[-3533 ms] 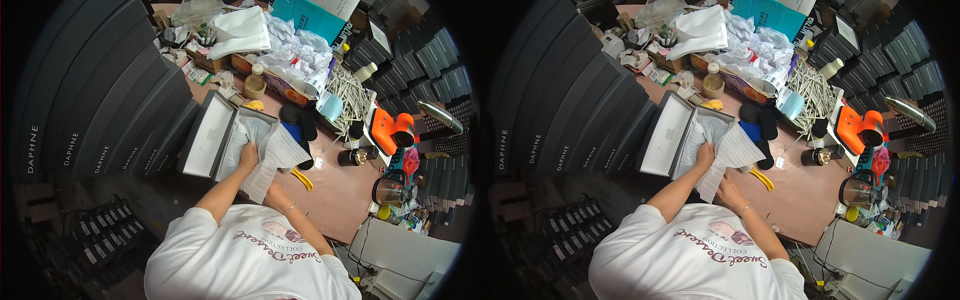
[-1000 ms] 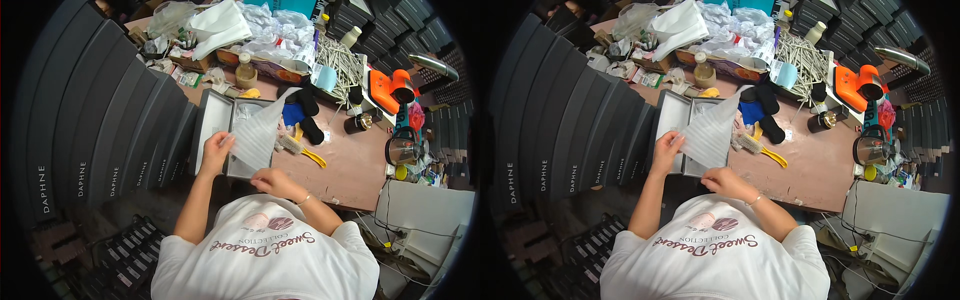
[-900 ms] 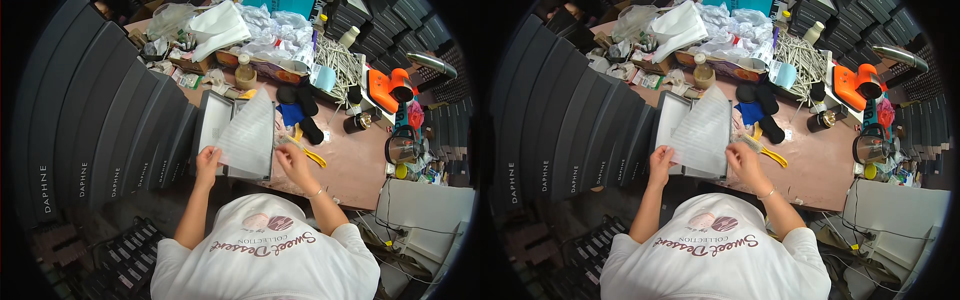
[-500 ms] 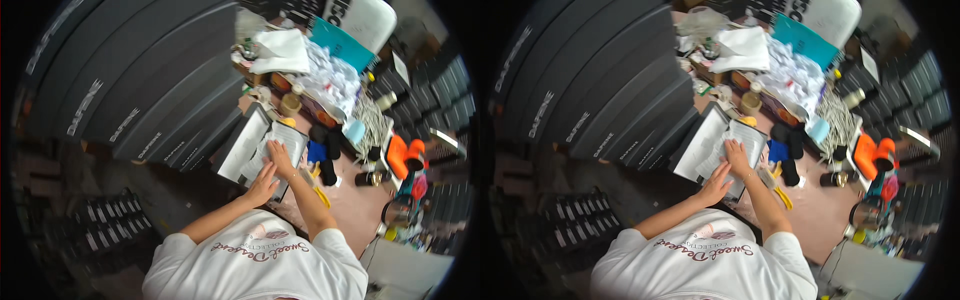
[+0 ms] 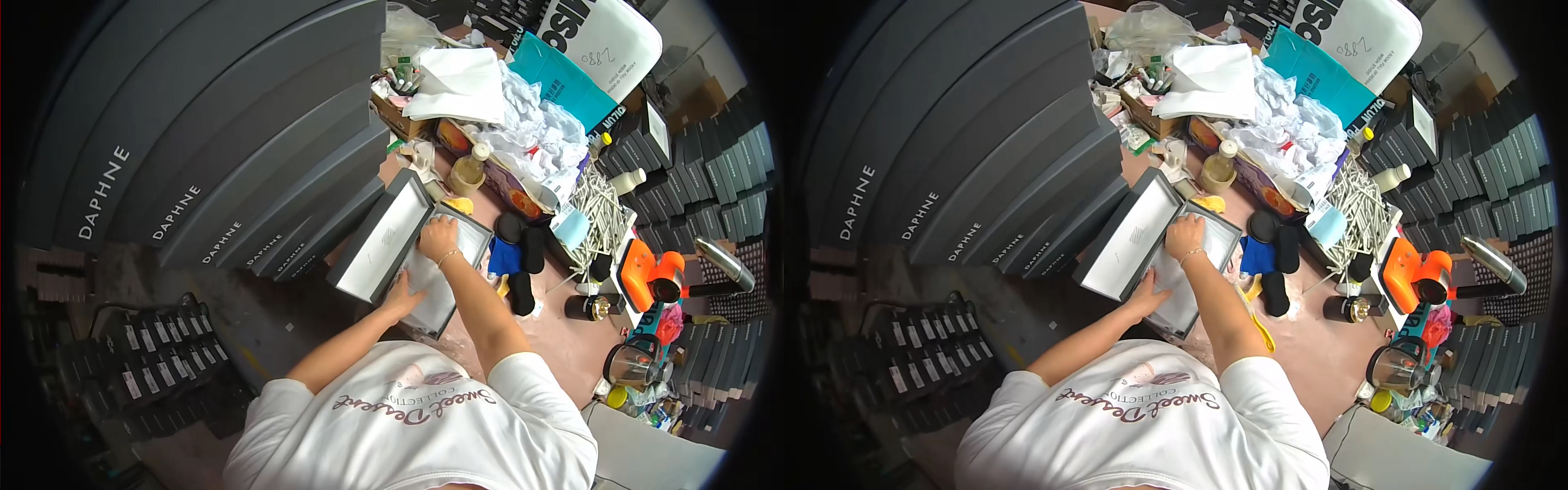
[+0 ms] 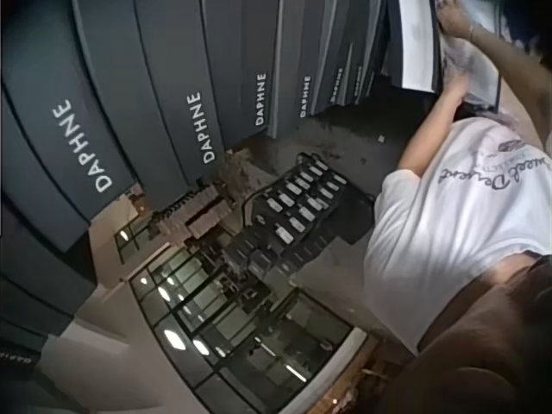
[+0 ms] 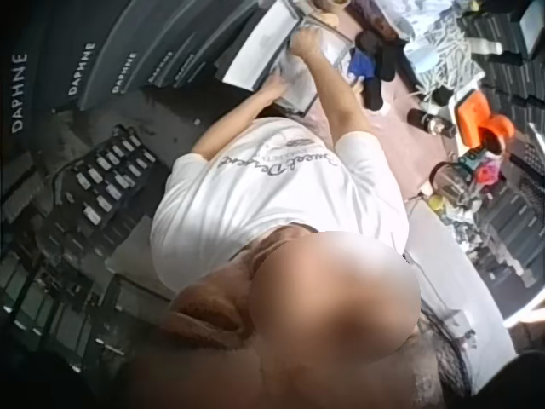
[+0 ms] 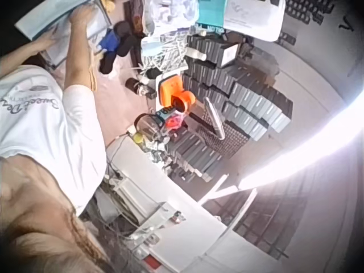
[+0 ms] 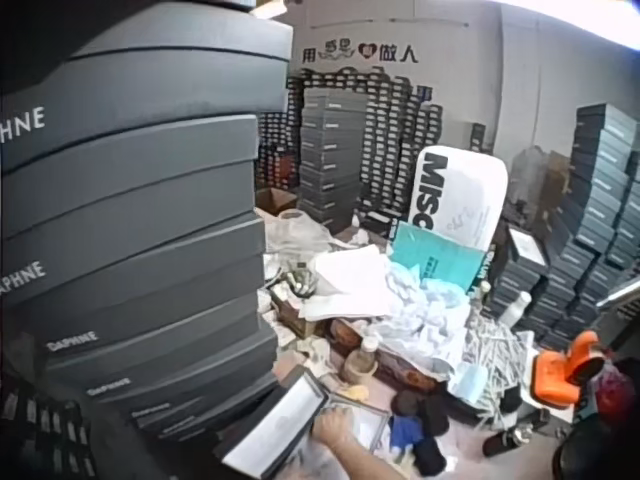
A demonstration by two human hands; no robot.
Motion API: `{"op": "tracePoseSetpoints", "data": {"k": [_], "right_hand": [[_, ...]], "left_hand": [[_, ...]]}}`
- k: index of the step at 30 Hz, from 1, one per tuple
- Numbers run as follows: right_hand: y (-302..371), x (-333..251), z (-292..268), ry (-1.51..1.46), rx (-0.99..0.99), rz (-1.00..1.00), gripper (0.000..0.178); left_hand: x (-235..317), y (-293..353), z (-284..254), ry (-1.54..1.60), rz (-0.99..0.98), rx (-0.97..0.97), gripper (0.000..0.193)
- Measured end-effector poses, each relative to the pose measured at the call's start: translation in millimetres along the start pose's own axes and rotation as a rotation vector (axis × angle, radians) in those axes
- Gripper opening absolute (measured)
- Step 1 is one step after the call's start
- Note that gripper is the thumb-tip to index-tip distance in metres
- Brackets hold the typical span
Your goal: Cleaning a pair of black high-heeled shoes with a brush and packing them into a branded shoe box with protective tissue paper.
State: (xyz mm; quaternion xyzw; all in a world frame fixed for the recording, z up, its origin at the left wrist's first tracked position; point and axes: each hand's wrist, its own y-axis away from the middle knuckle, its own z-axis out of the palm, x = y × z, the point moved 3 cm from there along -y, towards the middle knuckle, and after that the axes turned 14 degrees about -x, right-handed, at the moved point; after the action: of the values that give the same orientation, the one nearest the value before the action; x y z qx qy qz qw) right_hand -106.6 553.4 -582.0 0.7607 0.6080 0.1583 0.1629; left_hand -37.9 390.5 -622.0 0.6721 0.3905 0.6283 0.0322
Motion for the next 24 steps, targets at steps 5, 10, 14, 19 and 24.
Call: {"op": "tracePoseSetpoints", "data": {"k": [5, 10, 14, 19, 24], "right_hand": [[7.1, 7.8, -7.9, -0.161, 0.054, -0.13, 0.018], [63.4, -20.2, -32.7, -0.88, 0.189, -0.348, 0.02], [65.3, -83.3, -25.7, -1.395, 0.12, -0.357, 0.058], [59.4, -94.2, -17.4, -1.694, 0.44, -0.025, 0.08], [108.0, -43.0, -26.5, -2.086, 0.579, -0.195, 0.065]], "left_hand": [[51.4, 64.4, -33.7, -0.225, 0.355, 0.059, 0.046], [69.3, 105.5, -119.2, -0.552, 0.409, 0.575, 0.049], [13.2, 78.0, -151.6, -0.001, 0.116, 0.257, 0.05], [36.3, 86.0, -115.4, -0.021, 0.275, 0.185, 0.045], [41.0, 65.4, -112.4, 0.05, 0.302, 0.223, 0.048]]}}
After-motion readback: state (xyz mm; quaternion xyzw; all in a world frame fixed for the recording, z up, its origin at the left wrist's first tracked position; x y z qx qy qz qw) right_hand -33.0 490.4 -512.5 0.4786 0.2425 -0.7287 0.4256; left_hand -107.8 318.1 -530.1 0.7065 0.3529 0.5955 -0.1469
